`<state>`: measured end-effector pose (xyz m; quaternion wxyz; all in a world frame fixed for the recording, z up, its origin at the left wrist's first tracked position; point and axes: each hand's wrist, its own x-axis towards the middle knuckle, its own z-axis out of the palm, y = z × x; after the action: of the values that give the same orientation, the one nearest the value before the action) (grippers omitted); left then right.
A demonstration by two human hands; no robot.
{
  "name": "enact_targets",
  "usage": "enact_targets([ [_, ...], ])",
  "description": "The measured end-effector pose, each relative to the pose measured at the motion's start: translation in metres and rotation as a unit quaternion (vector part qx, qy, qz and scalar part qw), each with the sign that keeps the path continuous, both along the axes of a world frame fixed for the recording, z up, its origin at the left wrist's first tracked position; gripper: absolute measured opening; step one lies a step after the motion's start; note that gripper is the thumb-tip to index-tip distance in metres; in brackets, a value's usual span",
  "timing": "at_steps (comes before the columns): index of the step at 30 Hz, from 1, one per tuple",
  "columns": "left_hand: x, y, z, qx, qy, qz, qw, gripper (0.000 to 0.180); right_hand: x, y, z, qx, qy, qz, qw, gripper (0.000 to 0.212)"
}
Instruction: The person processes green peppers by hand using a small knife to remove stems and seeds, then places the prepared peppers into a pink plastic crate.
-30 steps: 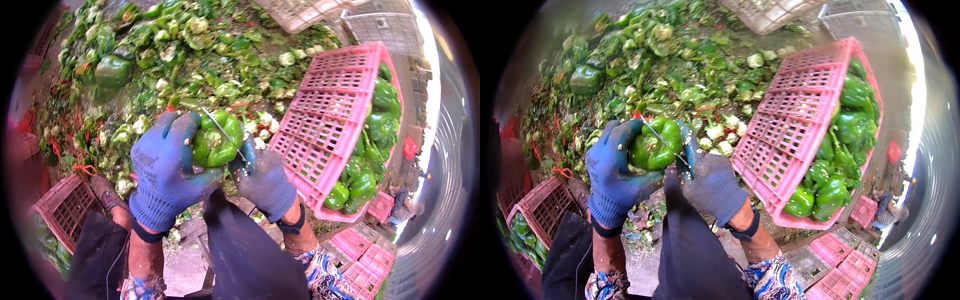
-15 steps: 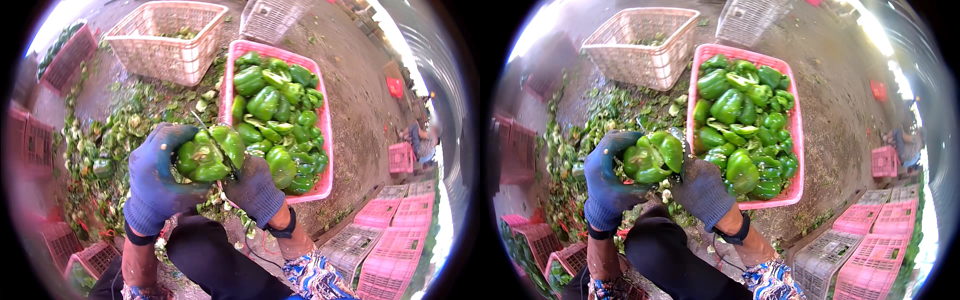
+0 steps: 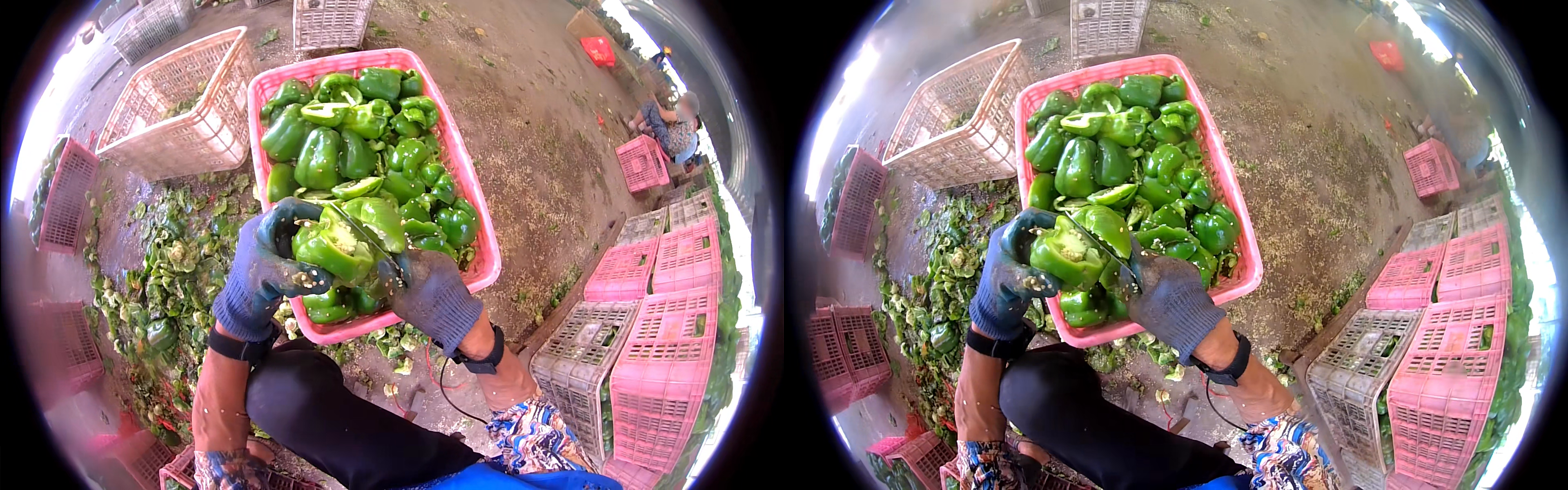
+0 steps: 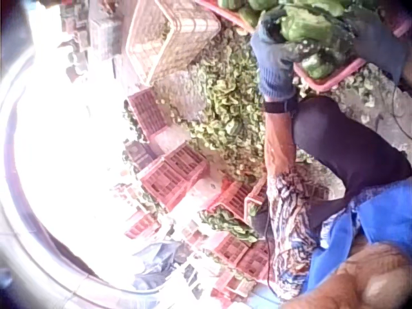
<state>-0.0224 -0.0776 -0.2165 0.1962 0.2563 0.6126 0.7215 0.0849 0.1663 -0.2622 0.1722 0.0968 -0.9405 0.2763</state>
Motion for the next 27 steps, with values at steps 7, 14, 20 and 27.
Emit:
enact_targets([
  [7, -0.007, -0.009, -0.004, 0.044, -0.047, 0.113, 0.992, 0.086, 0.010, 0.033, -0.006, 0.057, -0.235, -0.057, 0.969, 0.041],
  [14, 0.002, -0.009, -0.013, -0.072, 0.107, 0.072, 0.989, 0.084, 0.033, 0.024, 0.083, -0.179, -0.325, -0.226, 0.901, 0.034],
  [20, 0.016, -0.011, 0.029, -0.240, 0.255, 0.138, 0.927, 0.081, -0.026, -0.037, 0.082, -0.455, -0.312, -0.058, 0.832, 0.037],
  [27, 0.038, -0.065, 0.018, -0.348, 0.414, 0.209, 0.814, 0.065, -0.039, -0.085, 0.048, -0.303, -0.225, 0.062, 0.924, 0.037],
])
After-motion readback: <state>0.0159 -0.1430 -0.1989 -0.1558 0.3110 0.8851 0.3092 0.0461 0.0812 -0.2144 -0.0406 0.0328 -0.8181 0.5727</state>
